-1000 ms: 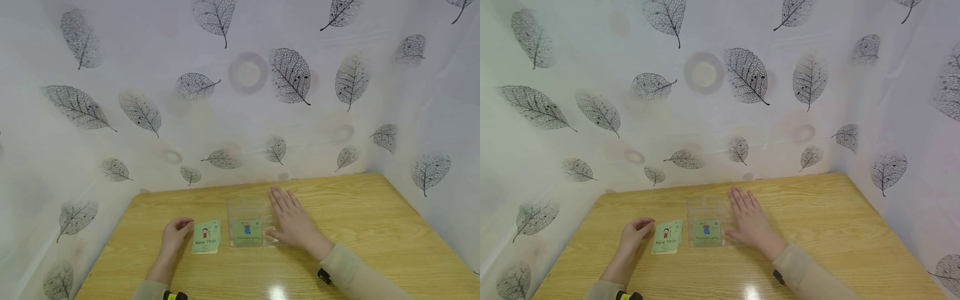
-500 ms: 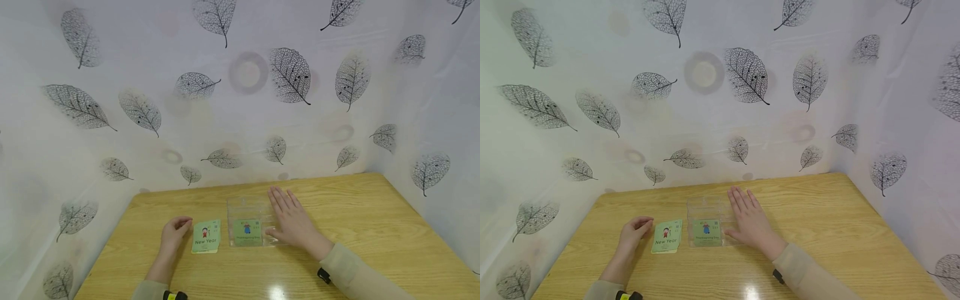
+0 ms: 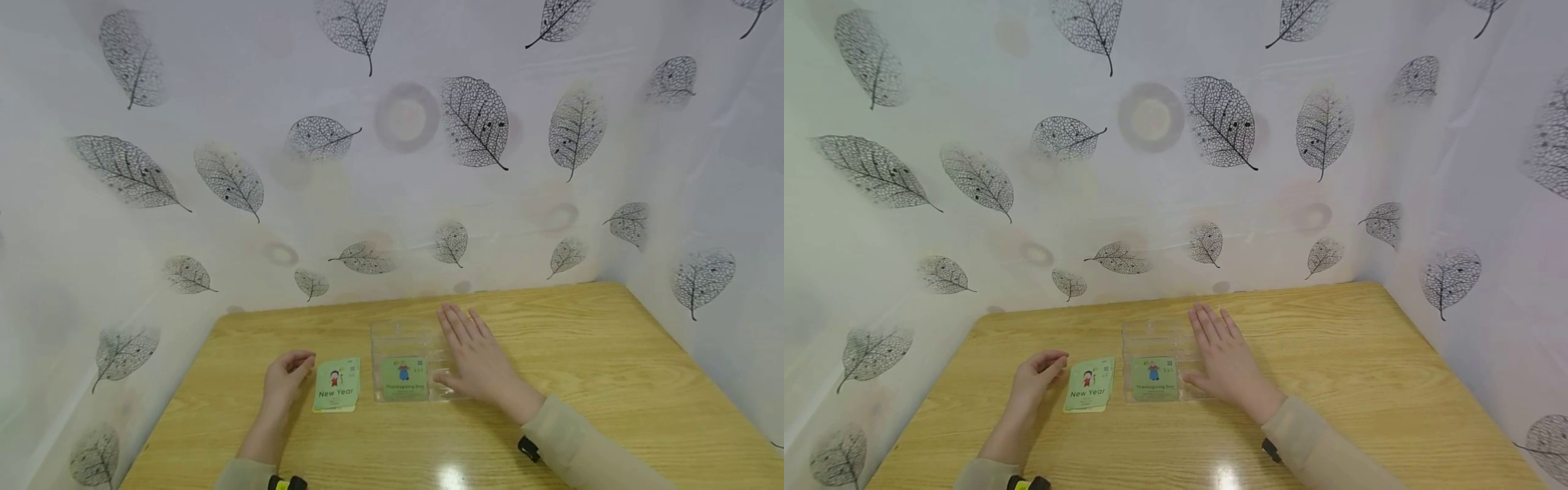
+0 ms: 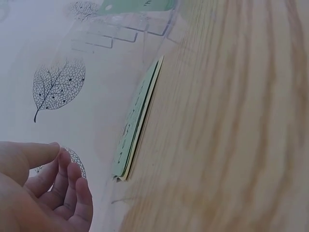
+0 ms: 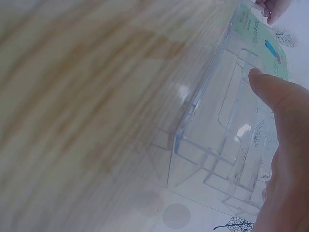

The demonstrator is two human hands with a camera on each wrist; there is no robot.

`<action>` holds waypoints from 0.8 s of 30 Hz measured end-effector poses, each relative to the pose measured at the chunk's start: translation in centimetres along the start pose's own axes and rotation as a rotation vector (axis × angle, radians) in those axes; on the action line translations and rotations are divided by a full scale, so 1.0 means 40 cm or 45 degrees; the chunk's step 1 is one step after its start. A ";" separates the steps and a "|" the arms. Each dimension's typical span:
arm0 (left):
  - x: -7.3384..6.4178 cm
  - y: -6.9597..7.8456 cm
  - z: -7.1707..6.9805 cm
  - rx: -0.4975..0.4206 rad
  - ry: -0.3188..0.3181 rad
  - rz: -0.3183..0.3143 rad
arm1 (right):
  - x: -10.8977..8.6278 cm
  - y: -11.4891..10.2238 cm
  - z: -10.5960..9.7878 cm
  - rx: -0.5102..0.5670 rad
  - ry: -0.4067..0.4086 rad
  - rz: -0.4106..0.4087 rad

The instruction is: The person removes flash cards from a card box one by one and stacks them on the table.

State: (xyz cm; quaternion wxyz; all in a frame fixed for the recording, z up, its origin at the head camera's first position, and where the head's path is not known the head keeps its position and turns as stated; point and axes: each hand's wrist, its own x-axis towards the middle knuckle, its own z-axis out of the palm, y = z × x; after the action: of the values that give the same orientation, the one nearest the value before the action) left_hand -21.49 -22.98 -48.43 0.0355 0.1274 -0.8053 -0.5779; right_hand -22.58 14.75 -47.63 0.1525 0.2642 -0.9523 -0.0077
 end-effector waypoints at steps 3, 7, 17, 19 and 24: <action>-0.004 0.004 0.004 -0.005 -0.007 0.007 | 0.000 0.000 -0.001 0.004 -0.007 0.002; -0.008 0.010 0.010 0.002 -0.007 0.014 | 0.001 0.001 0.001 0.005 -0.007 0.002; -0.018 0.019 0.027 0.000 -0.009 0.038 | 0.001 0.001 0.002 0.006 -0.018 0.000; -0.018 0.018 0.030 -0.007 -0.010 0.035 | 0.001 0.001 0.001 0.009 -0.021 -0.001; -0.022 0.018 0.039 -0.026 -0.026 0.055 | -0.001 0.001 0.000 0.012 -0.028 0.002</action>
State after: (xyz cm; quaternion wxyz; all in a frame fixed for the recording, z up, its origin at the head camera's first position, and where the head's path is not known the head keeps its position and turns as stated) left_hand -21.09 -21.11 -48.19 0.0410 0.1038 -0.8023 -0.5864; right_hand -22.58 14.79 -47.61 0.1409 0.2641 -0.9541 -0.0059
